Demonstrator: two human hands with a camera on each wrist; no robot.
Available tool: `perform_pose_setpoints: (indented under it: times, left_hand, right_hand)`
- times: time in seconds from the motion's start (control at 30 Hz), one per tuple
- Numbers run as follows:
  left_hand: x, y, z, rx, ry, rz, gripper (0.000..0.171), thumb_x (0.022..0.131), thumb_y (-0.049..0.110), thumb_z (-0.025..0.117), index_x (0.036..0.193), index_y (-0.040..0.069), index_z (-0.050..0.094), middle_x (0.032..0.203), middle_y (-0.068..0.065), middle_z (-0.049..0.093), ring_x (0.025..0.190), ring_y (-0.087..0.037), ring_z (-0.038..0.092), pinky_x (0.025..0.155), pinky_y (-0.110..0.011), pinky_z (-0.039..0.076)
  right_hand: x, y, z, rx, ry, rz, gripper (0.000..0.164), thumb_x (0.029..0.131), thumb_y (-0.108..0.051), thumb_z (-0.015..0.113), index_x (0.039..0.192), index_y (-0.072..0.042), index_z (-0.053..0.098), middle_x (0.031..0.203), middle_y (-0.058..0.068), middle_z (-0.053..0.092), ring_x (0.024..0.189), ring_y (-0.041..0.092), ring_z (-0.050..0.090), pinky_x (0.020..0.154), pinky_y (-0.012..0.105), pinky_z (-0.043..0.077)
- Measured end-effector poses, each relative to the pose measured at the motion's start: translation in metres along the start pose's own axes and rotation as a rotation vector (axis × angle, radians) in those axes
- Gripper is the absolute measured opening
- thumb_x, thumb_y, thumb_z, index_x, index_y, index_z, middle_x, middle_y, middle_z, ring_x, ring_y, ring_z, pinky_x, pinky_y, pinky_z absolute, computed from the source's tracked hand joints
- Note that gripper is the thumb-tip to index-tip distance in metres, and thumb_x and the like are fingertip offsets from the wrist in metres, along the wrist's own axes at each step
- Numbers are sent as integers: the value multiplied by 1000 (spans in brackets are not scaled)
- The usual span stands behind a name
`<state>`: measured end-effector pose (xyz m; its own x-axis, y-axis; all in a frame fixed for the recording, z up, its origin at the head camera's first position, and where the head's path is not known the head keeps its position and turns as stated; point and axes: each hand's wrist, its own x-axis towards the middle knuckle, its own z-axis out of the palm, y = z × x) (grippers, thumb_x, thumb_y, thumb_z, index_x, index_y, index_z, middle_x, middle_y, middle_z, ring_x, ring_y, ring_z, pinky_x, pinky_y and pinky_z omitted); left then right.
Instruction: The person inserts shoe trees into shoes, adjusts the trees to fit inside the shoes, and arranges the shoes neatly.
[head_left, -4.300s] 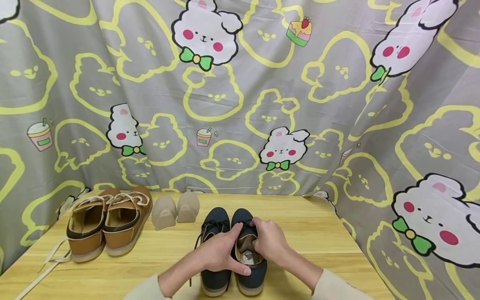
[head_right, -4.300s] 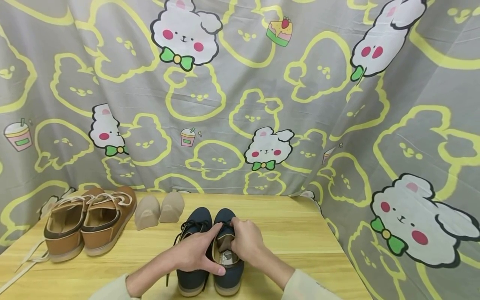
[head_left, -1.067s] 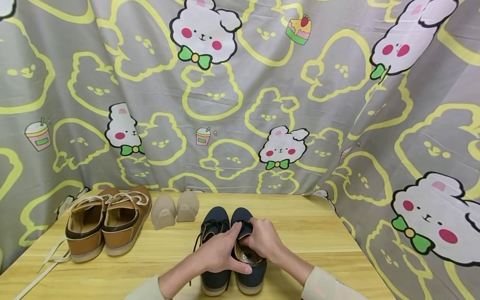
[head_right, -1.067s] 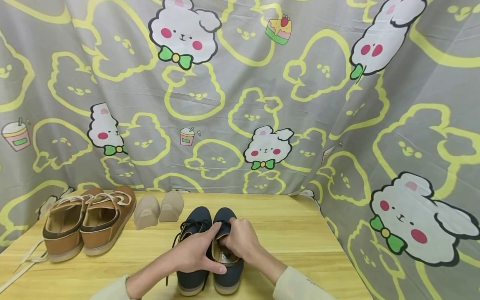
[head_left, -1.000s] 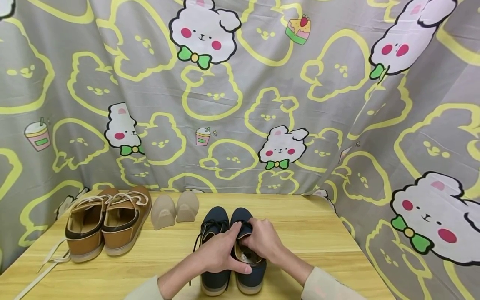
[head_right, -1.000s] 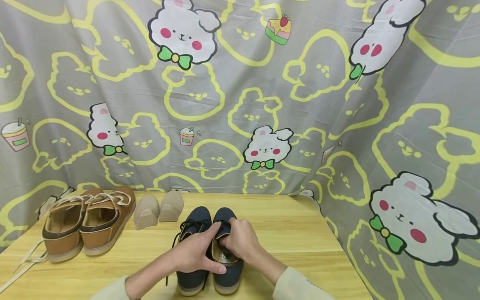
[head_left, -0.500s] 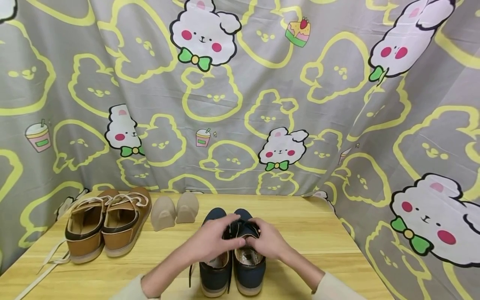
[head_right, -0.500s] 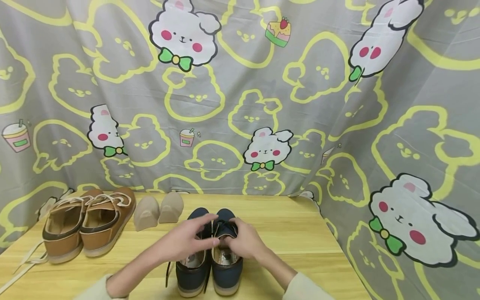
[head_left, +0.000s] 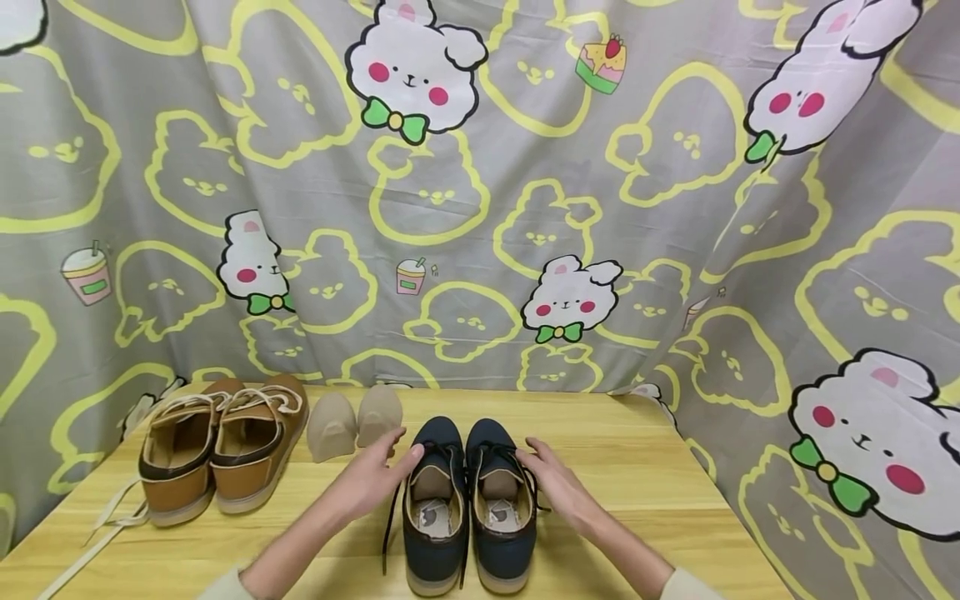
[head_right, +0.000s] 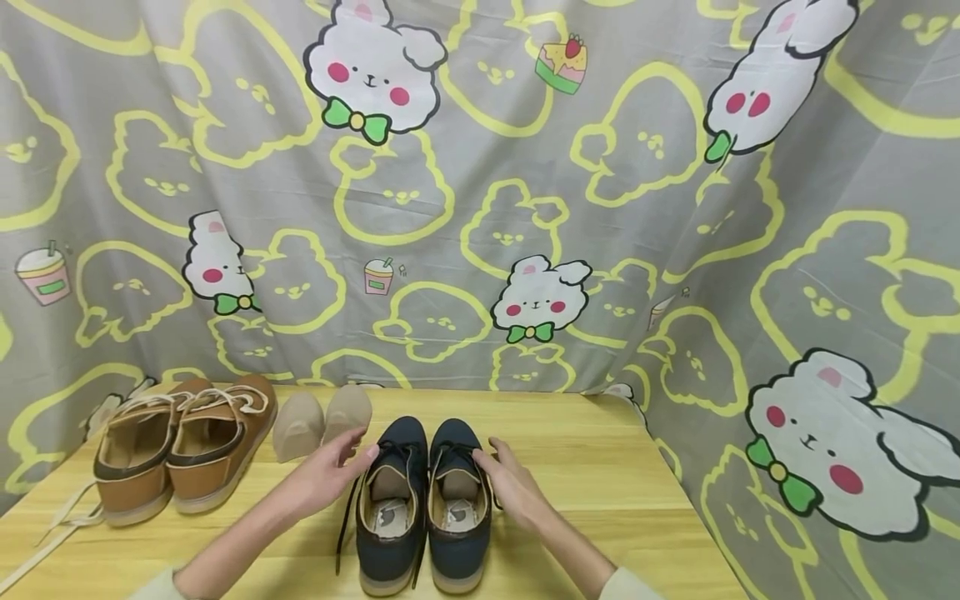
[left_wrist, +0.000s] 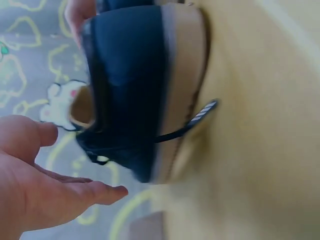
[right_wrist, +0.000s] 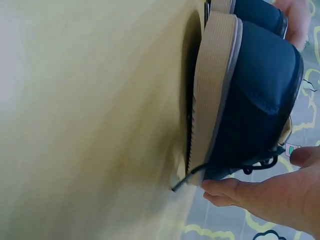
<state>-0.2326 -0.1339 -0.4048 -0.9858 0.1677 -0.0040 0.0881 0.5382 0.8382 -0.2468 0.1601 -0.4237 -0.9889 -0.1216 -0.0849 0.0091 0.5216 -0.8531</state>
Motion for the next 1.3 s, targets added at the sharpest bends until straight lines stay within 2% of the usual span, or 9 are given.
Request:
perform_pose_setpoints:
  times: [0.13, 0.3, 0.53, 0.7, 0.77, 0.87, 0.93, 1.03, 1.3]
  left_hand:
    - [1, -13, 8, -99, -50, -80, 80, 105, 51, 48, 158, -4, 26, 159, -34, 28, 146, -53, 29, 112, -64, 35]
    - [1, -21, 18, -195, -106, -141, 89, 103, 64, 38, 160, -2, 22, 162, -32, 24, 149, -52, 22, 116, -66, 27]
    - [-1, -23, 26, -268, -156, -165, 94, 101, 70, 33, 161, -1, 19, 166, -27, 17, 152, -51, 11, 118, -69, 15]
    - [0, -21, 25, -288, -150, -190, 100, 97, 72, 42, 159, -4, 24, 164, -29, 23, 149, -52, 21, 116, -68, 24]
    - [0, -21, 24, -300, -151, -188, 99, 98, 70, 44, 158, -6, 26, 162, -30, 26, 147, -52, 28, 114, -67, 30]
    - [2, -22, 22, -347, -167, -185, 95, 100, 66, 46, 155, -9, 29, 148, -28, 46, 130, -43, 52, 105, -57, 45]
    - [3, -22, 21, -378, -172, -189, 92, 100, 63, 48, 154, -11, 32, 139, -23, 54, 119, -33, 58, 98, -50, 51]
    - [5, -24, 20, -424, -183, -194, 90, 100, 61, 51, 152, -11, 35, 130, -17, 59, 111, -24, 60, 88, -41, 54]
    - [8, -24, 21, -447, -154, -218, 84, 98, 56, 59, 148, -11, 44, 142, -23, 55, 129, -37, 56, 95, -48, 54]
  right_hand:
    - [0, 6, 5, 62, -22, 13, 74, 105, -52, 43, 159, -4, 31, 163, 25, 28, 150, 49, 24, 117, 67, 23]
    - [-2, 10, 12, 130, -67, 15, 77, 107, -52, 39, 157, 5, 27, 161, 31, 28, 148, 51, 26, 115, 65, 30]
    - [-5, 11, 18, 145, -91, 15, 81, 107, -58, 31, 159, 4, 25, 163, 30, 23, 151, 51, 18, 118, 67, 22]
    - [-6, 11, 16, 211, -131, 14, 77, 107, -55, 33, 157, 4, 28, 159, 30, 30, 144, 46, 34, 111, 58, 38]
    - [-5, 11, 15, 259, -158, 11, 75, 107, -54, 35, 155, 4, 32, 145, 29, 44, 122, 40, 53, 93, 45, 50]
    - [-5, 10, 14, 324, -182, 14, 72, 107, -52, 37, 151, 4, 36, 132, 22, 53, 109, 28, 57, 86, 37, 49]
    - [-5, 10, 15, 380, -194, 27, 69, 107, -50, 37, 148, 5, 37, 123, 18, 56, 103, 24, 59, 85, 38, 51]
    - [-5, 9, 17, 413, -183, 45, 66, 108, -47, 37, 147, 6, 37, 128, 19, 57, 118, 28, 59, 97, 45, 50]
    - [-4, 6, 20, 478, -153, 82, 62, 104, -49, 46, 136, 4, 50, 120, 18, 63, 114, 28, 63, 96, 44, 52]
